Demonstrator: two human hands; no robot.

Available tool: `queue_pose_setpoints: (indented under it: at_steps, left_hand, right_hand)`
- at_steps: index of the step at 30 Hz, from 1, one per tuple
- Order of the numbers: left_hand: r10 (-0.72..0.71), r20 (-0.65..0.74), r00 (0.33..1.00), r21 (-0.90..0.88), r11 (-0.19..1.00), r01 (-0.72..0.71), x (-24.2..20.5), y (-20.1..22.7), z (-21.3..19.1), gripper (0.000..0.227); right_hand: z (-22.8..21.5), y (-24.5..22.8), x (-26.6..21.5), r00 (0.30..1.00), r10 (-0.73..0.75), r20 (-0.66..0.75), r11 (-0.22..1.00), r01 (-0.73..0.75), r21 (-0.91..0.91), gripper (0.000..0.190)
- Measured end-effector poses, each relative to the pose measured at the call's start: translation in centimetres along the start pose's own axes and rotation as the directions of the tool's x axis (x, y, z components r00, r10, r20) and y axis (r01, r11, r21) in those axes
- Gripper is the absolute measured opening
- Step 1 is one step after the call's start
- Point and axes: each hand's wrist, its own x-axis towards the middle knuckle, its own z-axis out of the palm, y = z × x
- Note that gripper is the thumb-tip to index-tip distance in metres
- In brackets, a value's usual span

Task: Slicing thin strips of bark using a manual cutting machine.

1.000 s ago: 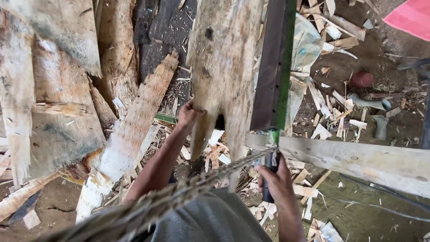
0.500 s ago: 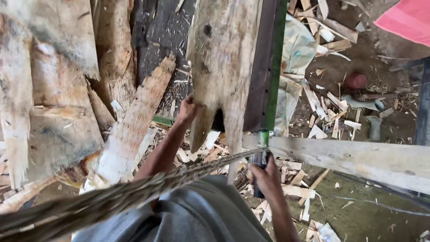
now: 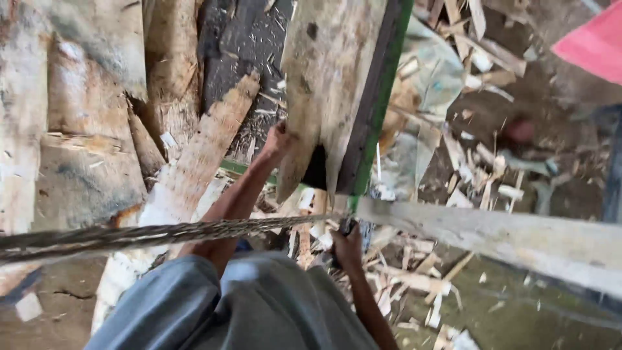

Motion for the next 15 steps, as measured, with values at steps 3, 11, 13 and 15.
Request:
queue_pose_setpoints:
  at_steps: [3,11,13,15]
  left_hand:
    - [-0.163,-0.037,0.986,0.129,0.977,0.167,-3.8,6.2,3.4,0.051]
    - [-0.114,-0.055,0.992,0.402,0.907,0.127,-4.0,6.7,3.7,0.05]
    - [-0.099,-0.079,0.992,0.293,0.949,0.118,-3.4,6.0,3.1,0.05]
    - [-0.05,-0.045,0.998,0.36,0.931,0.063,-5.5,6.9,1.7,0.05]
  right_hand:
    - [-3.5,-6.5,-3.8,0.989,0.148,0.021,0.986,-0.149,0.071,0.057]
    - [-8.2,-12.1,-6.8,0.993,0.111,0.047,0.992,-0.108,-0.07,0.045]
    - [-7.8,-8.7,-5.3,0.998,-0.066,-0.019,0.982,0.062,-0.176,0.045]
    - [-7.0,-7.3,-6.0,0.994,-0.109,-0.01,0.99,0.108,-0.091,0.045]
